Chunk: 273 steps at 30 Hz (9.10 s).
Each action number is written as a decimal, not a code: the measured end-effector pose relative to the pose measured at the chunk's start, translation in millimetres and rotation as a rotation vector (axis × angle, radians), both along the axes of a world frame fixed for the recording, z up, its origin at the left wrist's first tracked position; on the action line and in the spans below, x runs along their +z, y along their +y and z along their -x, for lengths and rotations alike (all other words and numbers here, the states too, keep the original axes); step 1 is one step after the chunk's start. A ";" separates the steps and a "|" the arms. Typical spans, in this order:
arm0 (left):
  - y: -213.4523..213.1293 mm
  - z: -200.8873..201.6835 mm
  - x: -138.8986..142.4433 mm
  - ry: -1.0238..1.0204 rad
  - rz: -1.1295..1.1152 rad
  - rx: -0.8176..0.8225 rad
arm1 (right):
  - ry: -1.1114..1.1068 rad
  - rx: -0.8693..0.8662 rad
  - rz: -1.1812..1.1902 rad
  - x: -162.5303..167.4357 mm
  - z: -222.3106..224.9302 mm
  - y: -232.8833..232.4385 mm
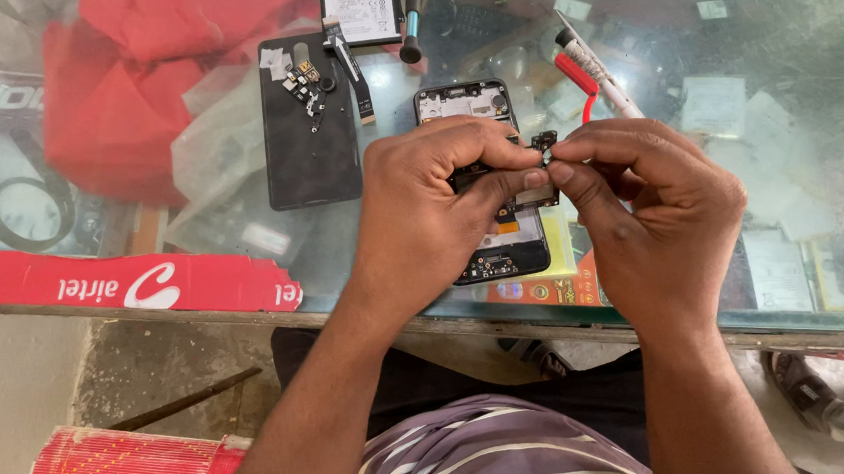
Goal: The person brushes a disassembled smartphone motherboard with a red brush, then holds and turns the board while prying at its components by hand, and finally uses a screwdriver to work on screws on the board resting in the phone frame on a glass counter.
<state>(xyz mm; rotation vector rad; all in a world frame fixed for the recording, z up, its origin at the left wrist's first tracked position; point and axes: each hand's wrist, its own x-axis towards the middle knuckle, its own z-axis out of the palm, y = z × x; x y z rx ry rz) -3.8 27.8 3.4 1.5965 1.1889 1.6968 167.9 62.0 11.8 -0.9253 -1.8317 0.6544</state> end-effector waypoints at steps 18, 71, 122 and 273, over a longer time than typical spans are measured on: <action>-15.9 -7.8 -5.6 0.011 -0.010 -0.003 | 0.021 0.025 -0.063 -8.1 -3.4 -7.8; -20.4 -6.1 -1.1 0.053 0.018 0.058 | -0.051 0.081 -0.057 -2.4 1.1 -8.7; -20.9 -7.2 -1.1 0.055 -0.008 0.035 | 0.070 -0.017 -0.191 -3.4 -1.8 -10.9; -27.8 -6.1 1.8 0.067 0.017 -0.025 | -0.067 0.069 -0.071 2.2 -3.6 -11.4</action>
